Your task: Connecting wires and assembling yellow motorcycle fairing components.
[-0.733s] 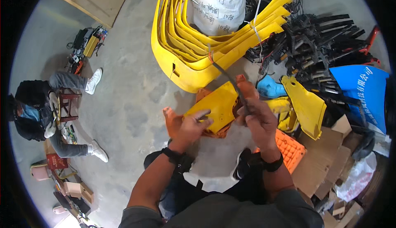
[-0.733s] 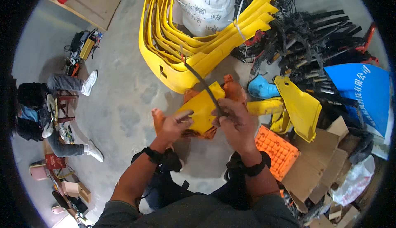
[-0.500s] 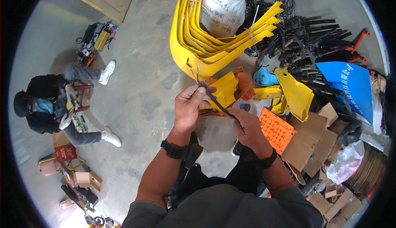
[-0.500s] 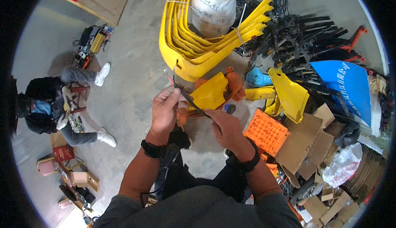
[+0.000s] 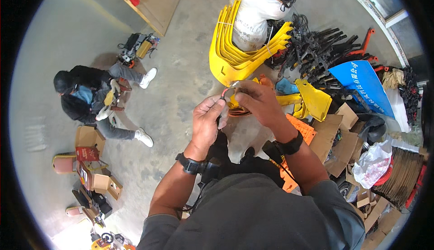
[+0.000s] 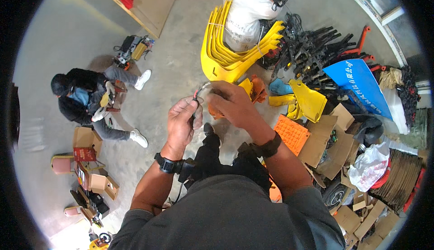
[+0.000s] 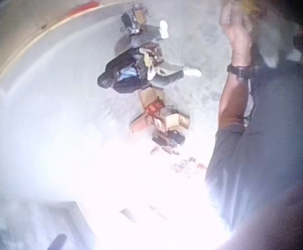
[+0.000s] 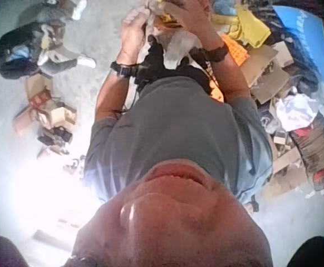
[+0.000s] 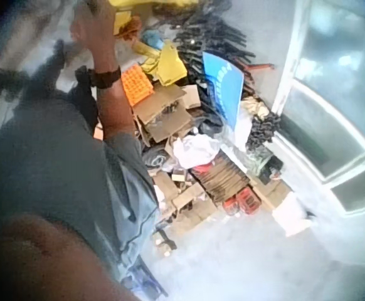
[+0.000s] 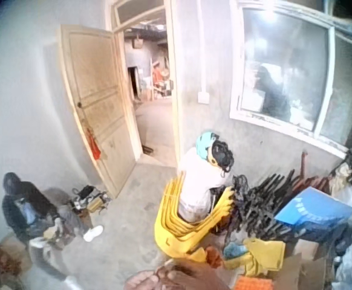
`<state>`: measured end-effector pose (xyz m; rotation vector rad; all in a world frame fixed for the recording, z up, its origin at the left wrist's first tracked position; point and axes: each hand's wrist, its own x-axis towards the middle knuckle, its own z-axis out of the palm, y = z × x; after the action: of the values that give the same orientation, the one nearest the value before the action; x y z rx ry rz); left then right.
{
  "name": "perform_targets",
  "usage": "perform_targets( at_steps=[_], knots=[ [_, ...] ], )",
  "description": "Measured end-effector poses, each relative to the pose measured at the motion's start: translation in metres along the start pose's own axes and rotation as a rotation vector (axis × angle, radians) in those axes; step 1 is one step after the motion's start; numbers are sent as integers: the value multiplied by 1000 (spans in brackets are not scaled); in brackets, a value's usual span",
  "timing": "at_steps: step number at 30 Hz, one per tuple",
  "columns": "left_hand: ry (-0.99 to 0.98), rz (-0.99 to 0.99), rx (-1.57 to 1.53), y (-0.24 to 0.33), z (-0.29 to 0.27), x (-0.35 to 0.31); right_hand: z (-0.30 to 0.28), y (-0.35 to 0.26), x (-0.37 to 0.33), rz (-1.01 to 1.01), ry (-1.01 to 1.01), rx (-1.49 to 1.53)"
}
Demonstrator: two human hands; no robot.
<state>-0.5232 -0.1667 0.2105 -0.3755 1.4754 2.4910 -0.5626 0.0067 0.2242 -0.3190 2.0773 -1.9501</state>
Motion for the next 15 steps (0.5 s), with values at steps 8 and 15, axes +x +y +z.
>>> perform_targets(
  at_steps=[8, 15],
  knots=[
    [-41, 59, 207, 9, 50, -91, -1, -32, -77, -121, 11, 306],
    [-166, 51, 161, 2, 75, -109, -11, -42, -117, -84, 98, 484]
  ],
)
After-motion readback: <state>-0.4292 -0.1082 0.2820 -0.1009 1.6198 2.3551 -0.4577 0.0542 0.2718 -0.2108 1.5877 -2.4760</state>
